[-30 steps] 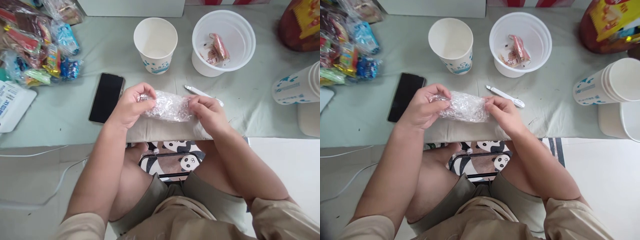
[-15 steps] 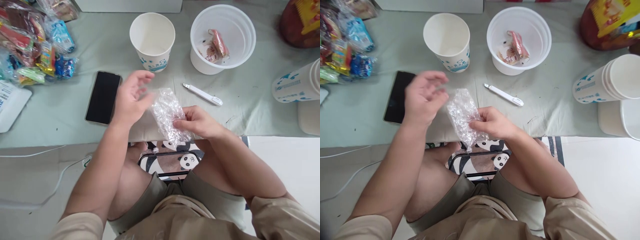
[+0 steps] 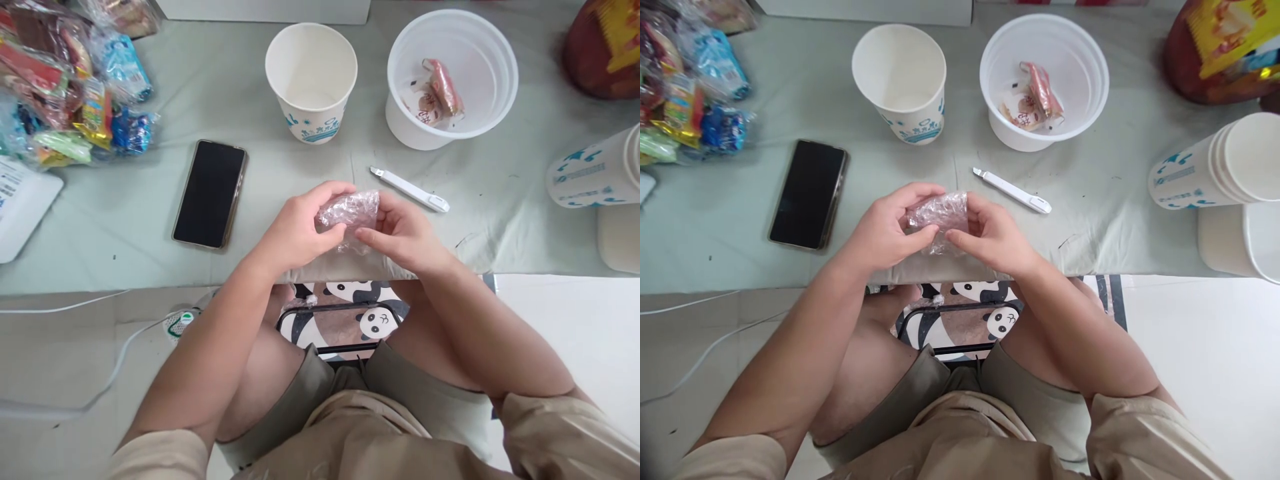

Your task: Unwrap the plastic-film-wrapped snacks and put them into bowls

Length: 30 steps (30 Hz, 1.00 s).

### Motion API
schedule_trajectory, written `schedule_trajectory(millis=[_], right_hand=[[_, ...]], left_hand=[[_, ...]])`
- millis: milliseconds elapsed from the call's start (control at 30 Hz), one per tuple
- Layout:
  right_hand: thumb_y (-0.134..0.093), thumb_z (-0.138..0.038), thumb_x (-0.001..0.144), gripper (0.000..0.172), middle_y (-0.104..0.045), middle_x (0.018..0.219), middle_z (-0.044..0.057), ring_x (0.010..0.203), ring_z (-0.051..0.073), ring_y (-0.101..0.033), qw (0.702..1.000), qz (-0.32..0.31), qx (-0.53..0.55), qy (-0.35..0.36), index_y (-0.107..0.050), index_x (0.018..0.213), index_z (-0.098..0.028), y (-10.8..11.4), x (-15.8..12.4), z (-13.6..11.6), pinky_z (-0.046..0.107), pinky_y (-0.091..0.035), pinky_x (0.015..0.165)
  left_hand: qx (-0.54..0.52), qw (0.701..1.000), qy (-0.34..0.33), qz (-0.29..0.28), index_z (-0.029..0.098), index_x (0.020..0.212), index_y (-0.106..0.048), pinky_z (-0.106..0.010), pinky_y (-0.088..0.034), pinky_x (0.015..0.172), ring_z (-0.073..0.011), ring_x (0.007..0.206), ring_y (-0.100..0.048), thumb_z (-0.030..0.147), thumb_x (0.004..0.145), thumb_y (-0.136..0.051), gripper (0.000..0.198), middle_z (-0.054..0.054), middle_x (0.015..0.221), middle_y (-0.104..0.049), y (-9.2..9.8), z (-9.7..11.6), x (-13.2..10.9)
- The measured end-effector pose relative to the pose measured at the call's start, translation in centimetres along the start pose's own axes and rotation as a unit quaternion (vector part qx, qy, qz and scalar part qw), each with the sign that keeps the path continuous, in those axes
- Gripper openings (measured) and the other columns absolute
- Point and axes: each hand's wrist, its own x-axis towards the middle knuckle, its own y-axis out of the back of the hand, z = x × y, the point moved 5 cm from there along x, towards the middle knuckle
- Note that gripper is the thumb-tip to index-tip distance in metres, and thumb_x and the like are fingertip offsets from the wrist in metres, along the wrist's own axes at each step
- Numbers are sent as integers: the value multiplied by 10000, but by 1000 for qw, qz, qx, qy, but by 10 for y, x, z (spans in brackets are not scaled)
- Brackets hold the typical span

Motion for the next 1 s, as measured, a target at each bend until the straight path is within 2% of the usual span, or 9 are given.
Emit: schedule_trajectory(millis=[100,167,233,300,433,600,800,900,1000], right_hand=[[-806,-431,837,364,-665,1018,44,930,183,-652,988,127,-74,43,-576,1049,-243,14,-1,0,336,-565,795],[-845,-469,797,475,-652,1148,59,1025,200,-648,977,168,-109,73,-552,1113,-270,18,-2,-2,358,-573,855],[-836,-530,797,581,-651,1147,53,992,206,-659,986,123,-91,63,-514,1221,-298,14,-2,-2,376,-582,846],[-783,-557,845,569,-642,974,14,831,189,-652,995,83,-51,30,-479,1259,-312,9,-2,-1,367,-576,751],[-752,-491,886,470,-587,838,-26,700,157,-599,989,149,-9,-2,-448,1196,-310,10,-3,-6,325,-529,663],[-812,-573,805,699,-577,836,-27,708,179,-603,993,116,1,-8,-386,1296,-318,4,-1,-8,352,-536,686],[-756,-444,866,530,-421,696,-79,604,161,-507,985,164,-45,31,-430,1266,-323,2,0,-18,338,-492,621],[-716,-328,893,462,-485,703,-70,612,160,-540,974,196,-88,69,-442,1264,-324,11,13,-38,341,-505,638],[-641,-220,944,405,-475,699,-71,607,140,-519,945,237,-175,139,-433,1279,-318,26,42,-76,310,-465,627]], left_hand=[[-33,999,35,11,223,1285,-696,-291,-609,696,-175,813,-732,199,800,-680,485,-28,1070,-784,3,-4,2],[-81,995,57,-15,228,1269,-675,-272,-570,599,-148,685,-684,198,787,-693,483,-1,917,-762,1,-5,4],[-137,987,75,-41,240,1252,-650,-254,-533,543,-127,601,-635,194,778,-708,479,34,791,-712,-2,-4,4],[-184,978,91,-34,247,1226,-633,-236,-510,523,-114,568,-615,197,775,-730,464,59,718,-665,-3,-4,5],[-263,960,97,-16,257,1270,-580,-229,-551,577,-132,637,-689,176,741,-781,572,52,752,-697,-4,-5,6],[-282,956,79,13,267,1302,-576,-226,-583,659,-122,673,-716,128,777,-731,566,40,797,-726,0,-10,8],[-287,957,39,-34,284,1251,-646,-216,-578,590,-107,610,-689,119,767,-757,523,28,842,-721,5,-3,8],[-321,946,33,26,243,1129,-665,-225,-613,661,-117,686,-740,113,760,-737,399,15,869,-734,22,0,7],[-340,933,32,117,236,1097,-624,-236,-623,672,-115,677,-745,127,736,-742,395,21,863,-752,46,-4,5]])
